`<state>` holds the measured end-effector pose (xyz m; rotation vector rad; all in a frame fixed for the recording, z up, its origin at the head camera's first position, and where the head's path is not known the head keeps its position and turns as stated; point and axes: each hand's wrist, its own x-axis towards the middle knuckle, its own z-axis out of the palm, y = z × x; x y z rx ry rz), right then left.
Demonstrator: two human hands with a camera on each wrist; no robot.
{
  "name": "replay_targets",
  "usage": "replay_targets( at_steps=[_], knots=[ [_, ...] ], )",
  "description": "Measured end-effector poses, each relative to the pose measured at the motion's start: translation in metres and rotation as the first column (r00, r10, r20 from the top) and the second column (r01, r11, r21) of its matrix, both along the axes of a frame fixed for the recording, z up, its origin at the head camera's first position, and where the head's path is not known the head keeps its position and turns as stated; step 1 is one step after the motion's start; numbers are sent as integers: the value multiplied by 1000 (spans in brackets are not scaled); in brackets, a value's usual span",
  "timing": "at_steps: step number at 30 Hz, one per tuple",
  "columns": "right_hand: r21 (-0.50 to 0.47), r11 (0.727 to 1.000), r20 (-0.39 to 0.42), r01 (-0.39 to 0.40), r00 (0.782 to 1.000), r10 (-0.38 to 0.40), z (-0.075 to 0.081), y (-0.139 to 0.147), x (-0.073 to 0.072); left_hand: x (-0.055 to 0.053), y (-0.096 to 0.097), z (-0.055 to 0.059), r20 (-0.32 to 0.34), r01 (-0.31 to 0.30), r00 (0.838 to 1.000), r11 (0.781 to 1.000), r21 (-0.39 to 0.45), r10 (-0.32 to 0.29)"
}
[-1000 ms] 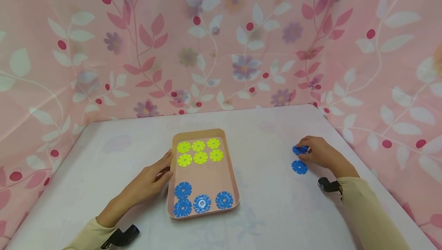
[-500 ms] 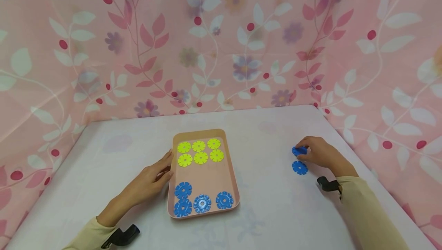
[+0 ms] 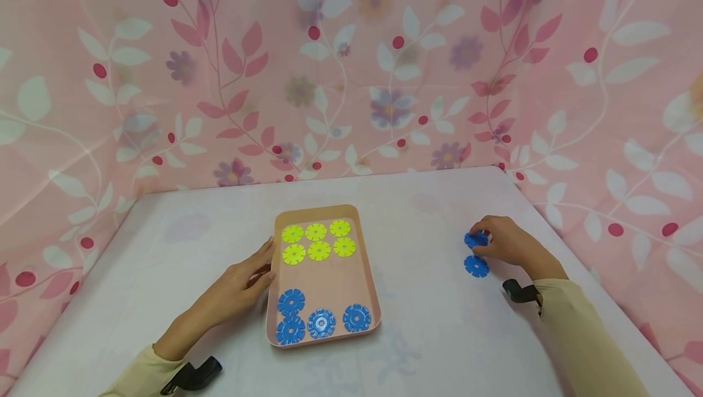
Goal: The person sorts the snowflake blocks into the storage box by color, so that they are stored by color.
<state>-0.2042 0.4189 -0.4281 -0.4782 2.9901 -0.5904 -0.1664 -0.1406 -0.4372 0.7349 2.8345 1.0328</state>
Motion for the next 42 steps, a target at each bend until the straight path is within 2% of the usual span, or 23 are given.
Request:
replay_targets(
  at_steps=[8,16,26,42],
  knots=[
    [-18,1000,-55,23,998,-24,2,-1,1,0,0,0,11,4,1000,1000,2,-4],
    [-8,1000,-127,12,992,-13,8,-5,1,1,-1,1,-3,-1,1000,1000,-4,1],
    [-50,997,-130,59,989,-65,19,-15,3,0,0,0,-9,2,1000,1000,-5,-2],
    [-92,995,-230,-30,973,9,26,-24,1,0,1,1,1,3,1000,1000,-3,-3]
  ],
)
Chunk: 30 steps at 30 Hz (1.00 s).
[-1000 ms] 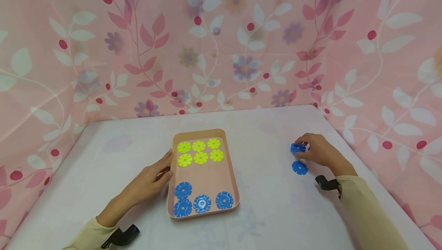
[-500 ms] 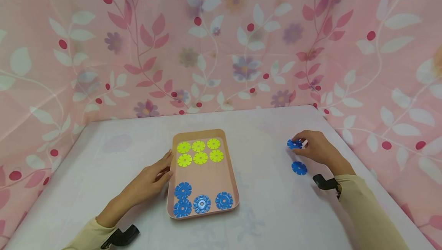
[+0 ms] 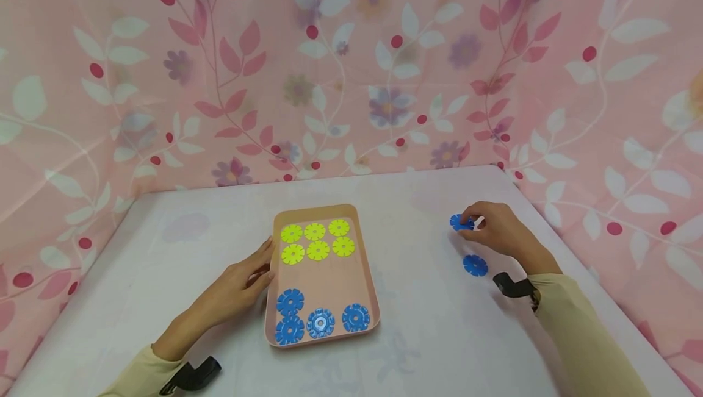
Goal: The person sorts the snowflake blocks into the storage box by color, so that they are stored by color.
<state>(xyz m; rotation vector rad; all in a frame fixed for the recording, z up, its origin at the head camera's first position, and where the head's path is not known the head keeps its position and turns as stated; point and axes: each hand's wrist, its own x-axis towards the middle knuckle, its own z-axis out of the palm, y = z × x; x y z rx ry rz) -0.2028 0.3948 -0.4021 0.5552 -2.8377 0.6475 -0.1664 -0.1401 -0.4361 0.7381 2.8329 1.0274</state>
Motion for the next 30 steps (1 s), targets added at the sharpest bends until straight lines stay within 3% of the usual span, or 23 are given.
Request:
replay_targets(
  at_steps=[7,15,24,30],
  knots=[
    [-14,999,-67,-50,997,49,5,-9,-1,-1,-1,1,-1,-5,1000,1000,-10,5],
    [-37,995,-89,-96,992,92,13,-25,2,0,1,1,1,1,1000,1000,-4,-1],
    [-38,996,-21,-81,997,80,22,-43,3,0,0,0,3,-1,1000,1000,-5,1],
    [-48,987,-90,-155,985,150,25,-52,2,1,1,0,11,-8,1000,1000,-7,9]
  ],
)
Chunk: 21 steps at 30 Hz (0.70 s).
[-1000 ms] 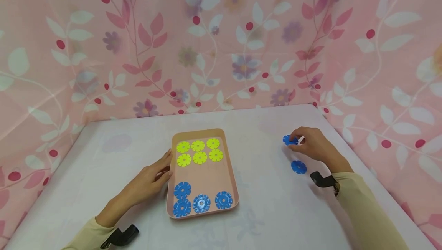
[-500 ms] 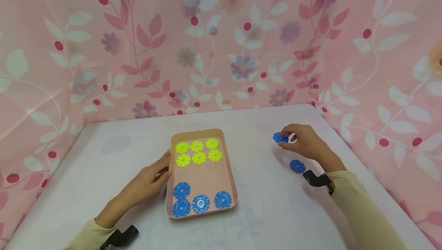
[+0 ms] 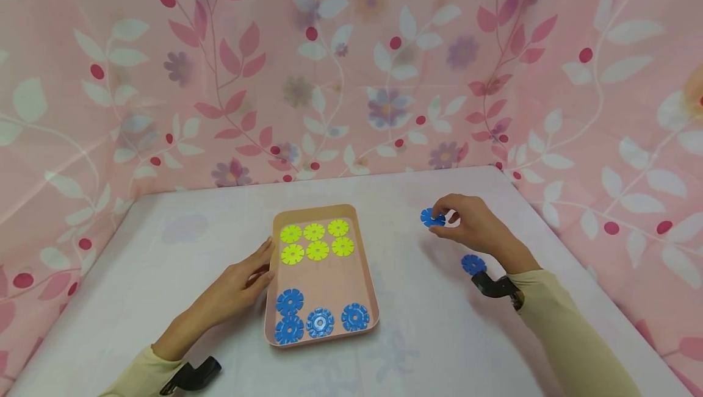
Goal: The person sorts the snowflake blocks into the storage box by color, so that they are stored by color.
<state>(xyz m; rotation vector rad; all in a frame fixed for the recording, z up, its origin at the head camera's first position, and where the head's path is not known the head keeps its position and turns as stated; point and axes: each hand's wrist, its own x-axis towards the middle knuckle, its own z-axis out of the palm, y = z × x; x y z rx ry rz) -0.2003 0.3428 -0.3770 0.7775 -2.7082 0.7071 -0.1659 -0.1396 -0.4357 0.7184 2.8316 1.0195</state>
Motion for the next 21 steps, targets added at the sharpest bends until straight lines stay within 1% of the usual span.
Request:
replay_targets(
  at_steps=[2,5,13,21],
  knots=[
    [-10,999,-18,-32,999,32,1,-3,0,0,0,0,4,-1,1000,1000,0,1],
    [-16,998,-30,-58,998,57,2,-7,0,0,0,0,5,-1,1000,1000,-1,1],
    [-21,995,-50,-95,994,94,6,-18,0,0,0,0,-2,2,1000,1000,0,-2],
    [-44,993,-33,-108,994,106,8,-31,1,0,0,0,1,1,1000,1000,-1,-1]
  ],
)
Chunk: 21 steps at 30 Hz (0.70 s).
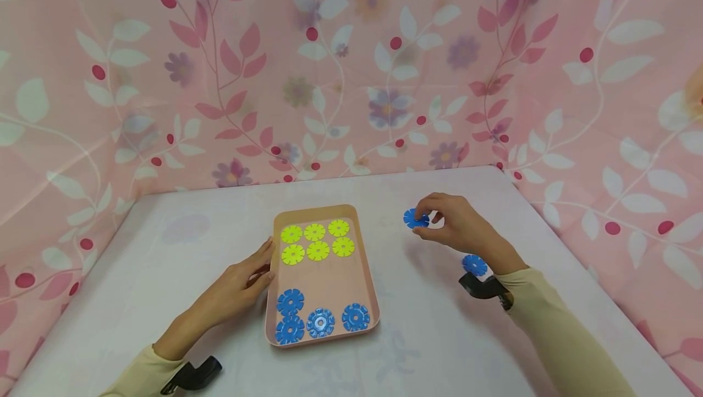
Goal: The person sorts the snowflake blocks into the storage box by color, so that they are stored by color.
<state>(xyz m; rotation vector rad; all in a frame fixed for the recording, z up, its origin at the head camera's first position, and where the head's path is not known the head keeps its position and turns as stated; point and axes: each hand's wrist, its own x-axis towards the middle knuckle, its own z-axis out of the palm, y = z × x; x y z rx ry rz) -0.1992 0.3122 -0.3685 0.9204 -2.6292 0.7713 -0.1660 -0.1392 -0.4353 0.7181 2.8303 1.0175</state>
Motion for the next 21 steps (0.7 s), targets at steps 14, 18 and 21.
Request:
replay_targets(
  at_steps=[14,18,21],
  knots=[
    [-22,999,53,-41,998,42,3,-25,3,0,0,0,-14,1,1000,1000,-1,-1],
    [-24,998,71,-63,995,65,3,-32,4,0,0,0,-15,4,1000,1000,1,-4],
    [-31,996,77,-84,993,86,3,-37,5,0,-1,0,-17,6,1000,1000,0,-6]
  ],
)
